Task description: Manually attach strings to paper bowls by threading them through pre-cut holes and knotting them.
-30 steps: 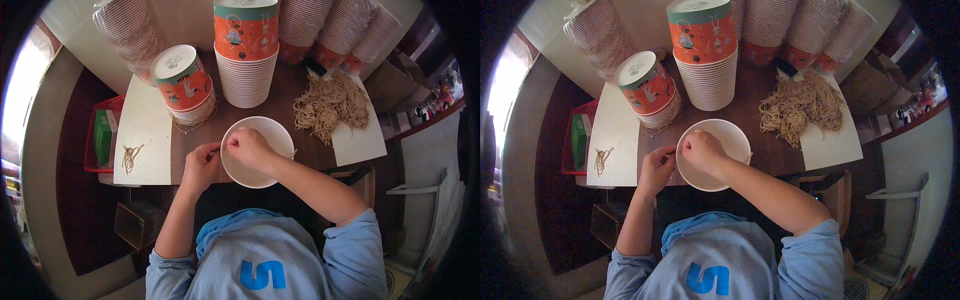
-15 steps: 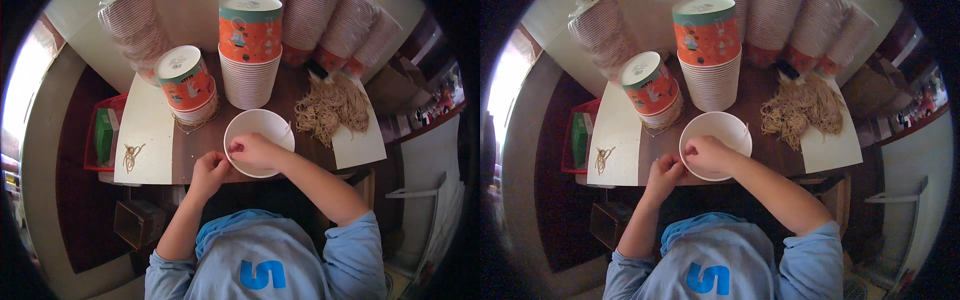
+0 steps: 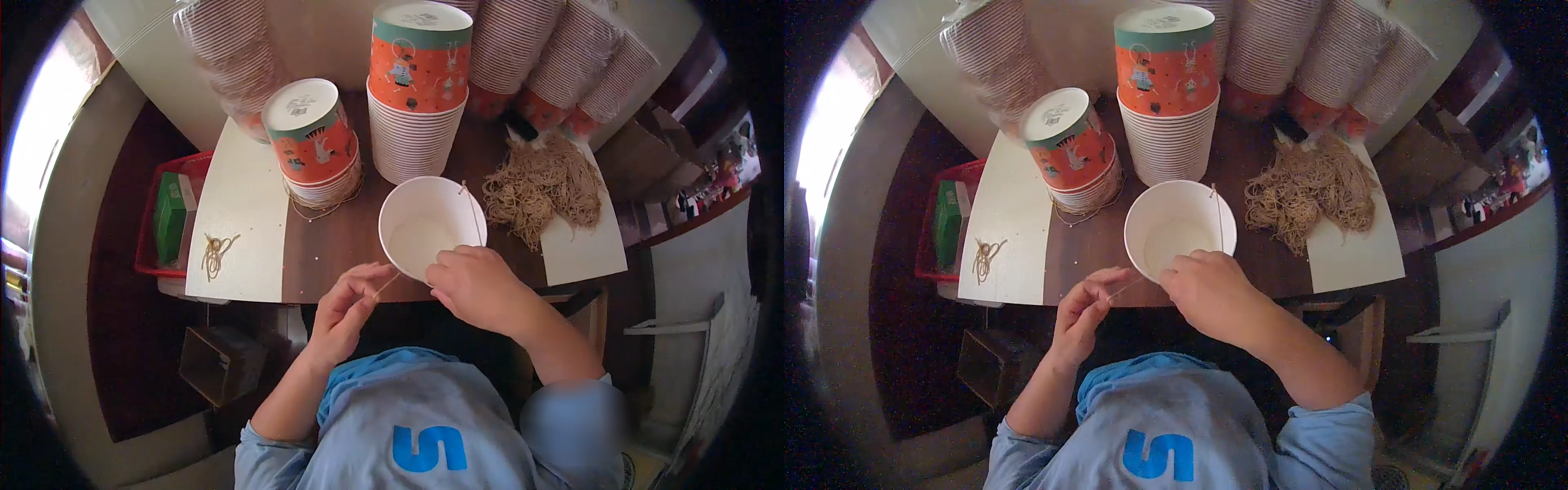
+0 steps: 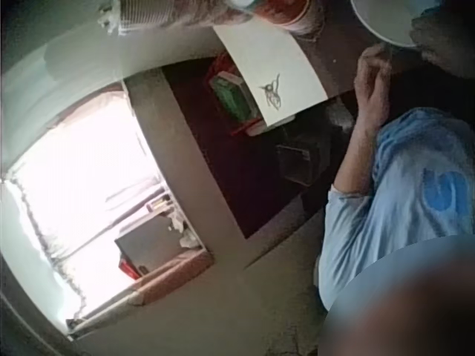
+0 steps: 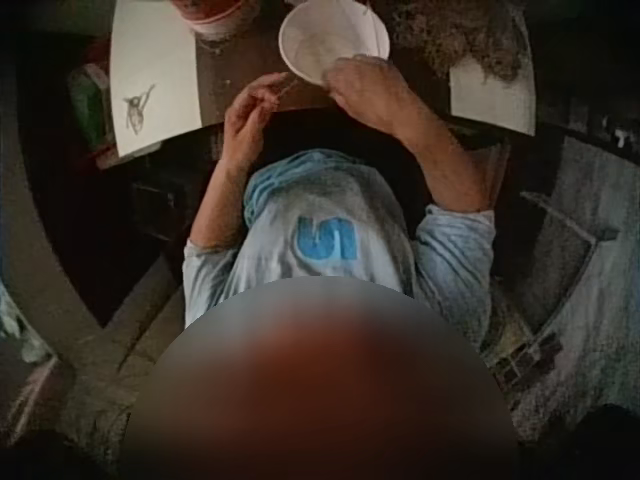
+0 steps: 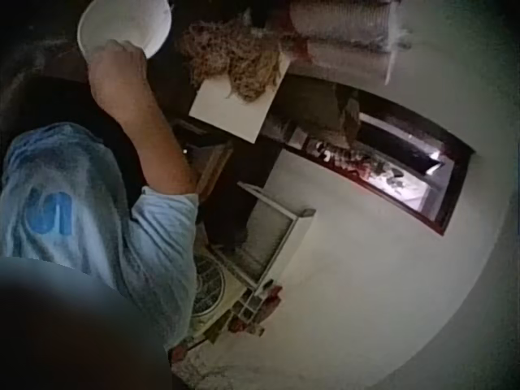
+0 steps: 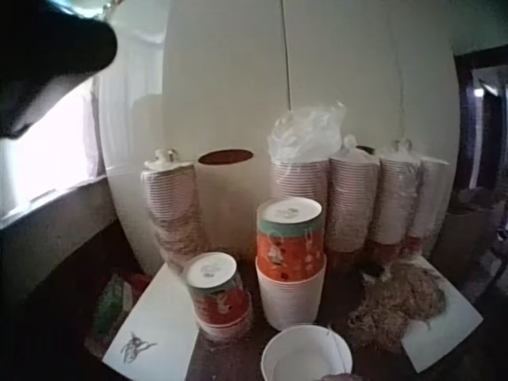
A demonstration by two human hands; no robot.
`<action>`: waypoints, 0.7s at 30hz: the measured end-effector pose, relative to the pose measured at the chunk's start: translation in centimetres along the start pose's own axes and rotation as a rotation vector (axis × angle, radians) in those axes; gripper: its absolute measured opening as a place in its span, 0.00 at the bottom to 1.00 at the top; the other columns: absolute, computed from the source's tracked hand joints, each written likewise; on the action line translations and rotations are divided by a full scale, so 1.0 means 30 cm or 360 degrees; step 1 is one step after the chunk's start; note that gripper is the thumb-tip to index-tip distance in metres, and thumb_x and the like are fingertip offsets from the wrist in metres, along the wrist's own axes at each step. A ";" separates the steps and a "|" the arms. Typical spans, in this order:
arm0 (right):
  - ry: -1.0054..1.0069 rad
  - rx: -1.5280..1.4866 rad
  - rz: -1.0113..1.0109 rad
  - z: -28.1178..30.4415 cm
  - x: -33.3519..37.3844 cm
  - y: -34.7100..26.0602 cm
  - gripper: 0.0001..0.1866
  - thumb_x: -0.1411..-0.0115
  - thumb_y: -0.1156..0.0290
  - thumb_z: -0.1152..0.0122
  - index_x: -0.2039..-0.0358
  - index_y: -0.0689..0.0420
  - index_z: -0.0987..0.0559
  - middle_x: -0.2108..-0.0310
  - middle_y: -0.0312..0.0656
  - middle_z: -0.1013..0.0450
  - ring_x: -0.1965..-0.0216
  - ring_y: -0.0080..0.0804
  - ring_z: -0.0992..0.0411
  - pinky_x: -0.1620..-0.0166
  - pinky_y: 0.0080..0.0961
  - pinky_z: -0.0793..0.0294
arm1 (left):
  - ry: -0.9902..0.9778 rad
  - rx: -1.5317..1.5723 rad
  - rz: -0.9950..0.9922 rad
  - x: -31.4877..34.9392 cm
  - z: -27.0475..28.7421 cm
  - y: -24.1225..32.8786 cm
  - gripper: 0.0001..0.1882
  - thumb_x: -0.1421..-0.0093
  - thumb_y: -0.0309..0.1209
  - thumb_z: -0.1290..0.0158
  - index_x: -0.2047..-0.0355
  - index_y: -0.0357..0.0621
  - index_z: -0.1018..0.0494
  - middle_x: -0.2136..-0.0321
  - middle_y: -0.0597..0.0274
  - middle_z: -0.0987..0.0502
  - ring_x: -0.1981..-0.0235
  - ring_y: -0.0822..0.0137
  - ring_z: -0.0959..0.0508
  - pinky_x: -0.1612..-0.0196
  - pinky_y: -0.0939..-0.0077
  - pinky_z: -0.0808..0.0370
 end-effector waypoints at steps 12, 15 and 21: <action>0.0003 -0.0634 0.0325 -0.018 -0.194 0.041 0.07 0.52 0.69 0.40 0.74 0.58 0.23 0.75 0.45 0.29 0.71 0.44 0.29 0.66 0.35 0.30 | -0.0228 0.0390 0.0843 -0.083 -0.014 -0.008 0.10 0.39 0.25 0.50 0.59 0.32 0.27 0.66 0.58 0.22 0.62 0.67 0.22 0.55 0.75 0.25; -0.0141 -0.0845 0.0212 -0.043 -0.199 0.048 0.09 0.53 0.67 0.38 0.74 0.58 0.23 0.74 0.44 0.28 0.69 0.43 0.29 0.64 0.35 0.30 | -0.0268 0.0305 0.0780 -0.062 -0.005 -0.024 0.09 0.40 0.25 0.50 0.61 0.32 0.26 0.66 0.58 0.22 0.61 0.67 0.22 0.55 0.74 0.25; 0.1063 -0.0422 -0.0037 -0.052 -0.119 0.037 0.06 0.54 0.71 0.36 0.78 0.58 0.24 0.73 0.42 0.28 0.68 0.40 0.29 0.61 0.32 0.30 | -0.0083 0.0466 0.0818 -0.048 0.016 -0.051 0.09 0.39 0.27 0.49 0.63 0.33 0.25 0.68 0.60 0.22 0.64 0.69 0.22 0.56 0.73 0.24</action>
Point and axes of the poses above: each hand's wrist, its own x-axis away from the middle knuckle, its own z-axis out of the back of the hand, y = z × x, the point moved 2 cm from there along -x, towards the middle knuckle
